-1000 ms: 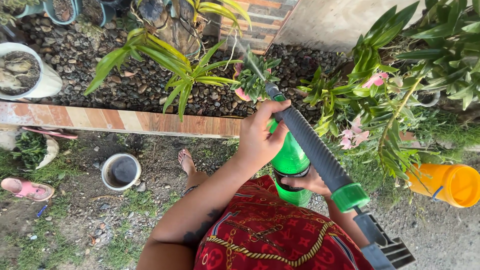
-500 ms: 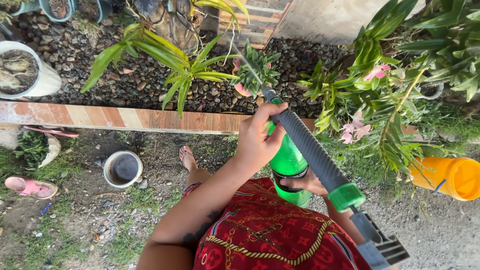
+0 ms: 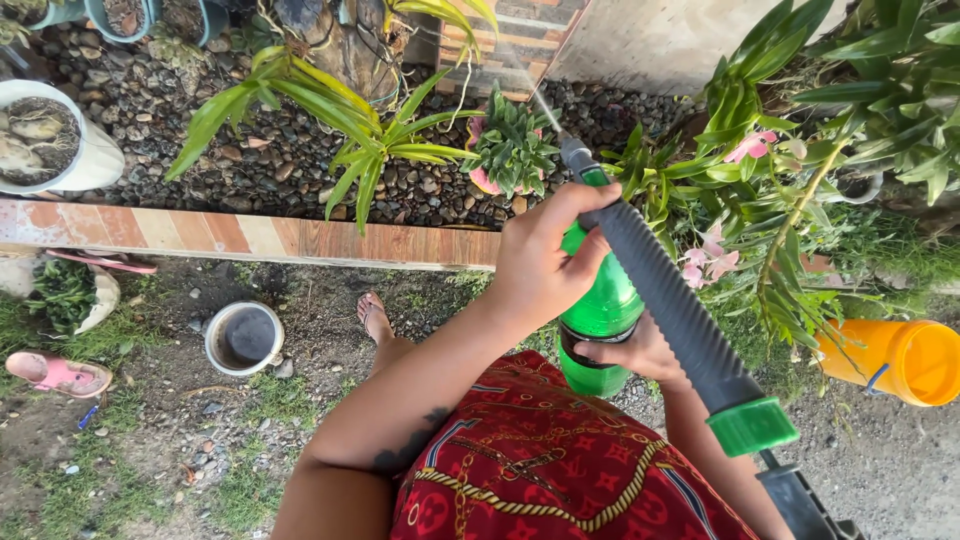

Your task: Spraying water or fertilizer on potted plants using a manual spray nozzle attached to a plastic bottle.

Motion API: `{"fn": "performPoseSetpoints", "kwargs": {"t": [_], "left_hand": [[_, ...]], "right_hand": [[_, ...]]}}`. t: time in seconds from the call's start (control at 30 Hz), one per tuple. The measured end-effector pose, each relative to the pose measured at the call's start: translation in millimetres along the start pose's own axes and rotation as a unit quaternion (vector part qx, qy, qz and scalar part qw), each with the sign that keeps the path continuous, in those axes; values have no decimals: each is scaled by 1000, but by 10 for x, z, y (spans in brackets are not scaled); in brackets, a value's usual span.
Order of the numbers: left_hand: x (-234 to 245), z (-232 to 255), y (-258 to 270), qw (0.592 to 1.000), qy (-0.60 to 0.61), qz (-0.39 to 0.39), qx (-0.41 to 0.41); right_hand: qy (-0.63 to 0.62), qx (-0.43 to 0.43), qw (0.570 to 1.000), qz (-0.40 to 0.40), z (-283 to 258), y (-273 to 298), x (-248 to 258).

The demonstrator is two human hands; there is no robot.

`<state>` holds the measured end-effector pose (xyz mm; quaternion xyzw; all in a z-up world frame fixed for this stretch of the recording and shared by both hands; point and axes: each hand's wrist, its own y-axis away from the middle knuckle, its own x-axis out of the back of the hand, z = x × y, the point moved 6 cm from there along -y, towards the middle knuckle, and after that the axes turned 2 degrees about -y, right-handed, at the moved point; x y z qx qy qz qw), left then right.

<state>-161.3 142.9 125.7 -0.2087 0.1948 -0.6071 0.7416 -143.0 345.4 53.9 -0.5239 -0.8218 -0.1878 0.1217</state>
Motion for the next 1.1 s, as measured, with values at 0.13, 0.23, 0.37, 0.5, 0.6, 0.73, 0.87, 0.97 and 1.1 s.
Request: {"fn": "performPoseSetpoints", "kwargs": {"t": [0.13,0.23,0.37,0.5,0.6,0.73,0.87,0.97,1.1], "left_hand": [[-73,-85,27,1000,2,-8,22],[-114,-167,69,999,13,-14,37],[-106,-188,92,999,13,-15,35],[-32,-110,79,1000,-1,-11,29],[89,2,51,1000,-19,-5,14],[265,180,-1,999,-38,9,-2],[412,248,-57,998,-50,26,-8],[489,281,-85,998,-57,31,-10],[556,290,-104,997,-64,34,-18]], "right_hand": [[-12,7,1000,8,-4,30,35],[37,27,999,14,18,63,65],[15,-1,1000,-2,65,80,9],[-3,-23,1000,-5,249,67,-40],[8,-26,999,-22,422,1,-93],[-6,-23,998,-54,255,-123,-190],[-25,-22,996,-84,193,-234,-305],[-29,-22,995,-95,158,-291,-358],[-24,-9,996,-83,21,-333,-405]]}}
